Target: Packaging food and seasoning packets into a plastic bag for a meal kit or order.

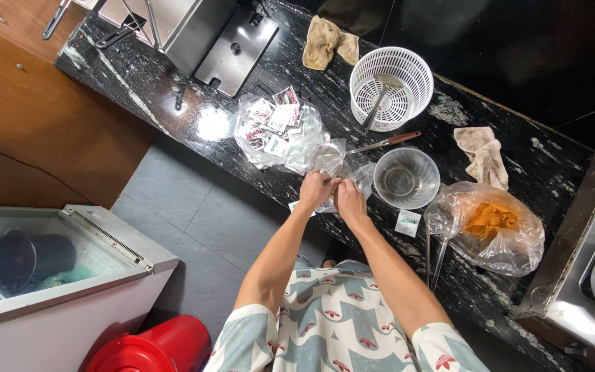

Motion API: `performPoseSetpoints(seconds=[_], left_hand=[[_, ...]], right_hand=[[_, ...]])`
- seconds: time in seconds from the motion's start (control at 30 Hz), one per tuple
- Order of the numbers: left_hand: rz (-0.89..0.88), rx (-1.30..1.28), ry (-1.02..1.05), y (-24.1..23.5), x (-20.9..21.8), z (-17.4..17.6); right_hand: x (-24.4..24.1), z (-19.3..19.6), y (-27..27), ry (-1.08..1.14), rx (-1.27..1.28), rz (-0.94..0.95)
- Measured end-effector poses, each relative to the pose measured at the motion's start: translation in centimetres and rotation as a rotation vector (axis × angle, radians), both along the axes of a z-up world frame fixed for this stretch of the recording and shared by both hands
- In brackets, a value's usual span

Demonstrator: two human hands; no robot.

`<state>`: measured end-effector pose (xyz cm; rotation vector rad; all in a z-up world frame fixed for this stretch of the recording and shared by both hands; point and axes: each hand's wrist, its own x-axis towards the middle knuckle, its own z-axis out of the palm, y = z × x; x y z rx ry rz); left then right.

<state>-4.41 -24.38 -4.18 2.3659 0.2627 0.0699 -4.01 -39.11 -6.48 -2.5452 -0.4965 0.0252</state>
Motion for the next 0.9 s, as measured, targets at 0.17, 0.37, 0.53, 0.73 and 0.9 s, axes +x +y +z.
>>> performPoseSetpoints(seconds=[0.17, 0.37, 0.53, 0.73, 0.9], left_hand=[[0.054, -0.039, 0.120, 1.8, 0.3, 2.2], [0.107, -0.024, 0.007, 3.0, 0.2, 0.3], [-0.105, 0.023, -0.047, 2.5, 0.7, 0.8], [-0.090, 0.158, -0.066, 2.3, 0.6, 0.3], [-0.081, 0.181, -0.112, 2.7, 0.0, -0.2]], right_hand=[[2.2, 0.3, -1.9, 0.337, 0.226, 0.021], [3.5, 2.7, -4.2, 0.257, 0.408, 0.229], [4.6, 1.4, -5.0, 0.135, 0.422, 0.261], [4.8, 2.6, -4.9, 0.138, 0.409, 0.258], [4.7, 5.5, -4.2, 0.282, 0.416, 0.130]])
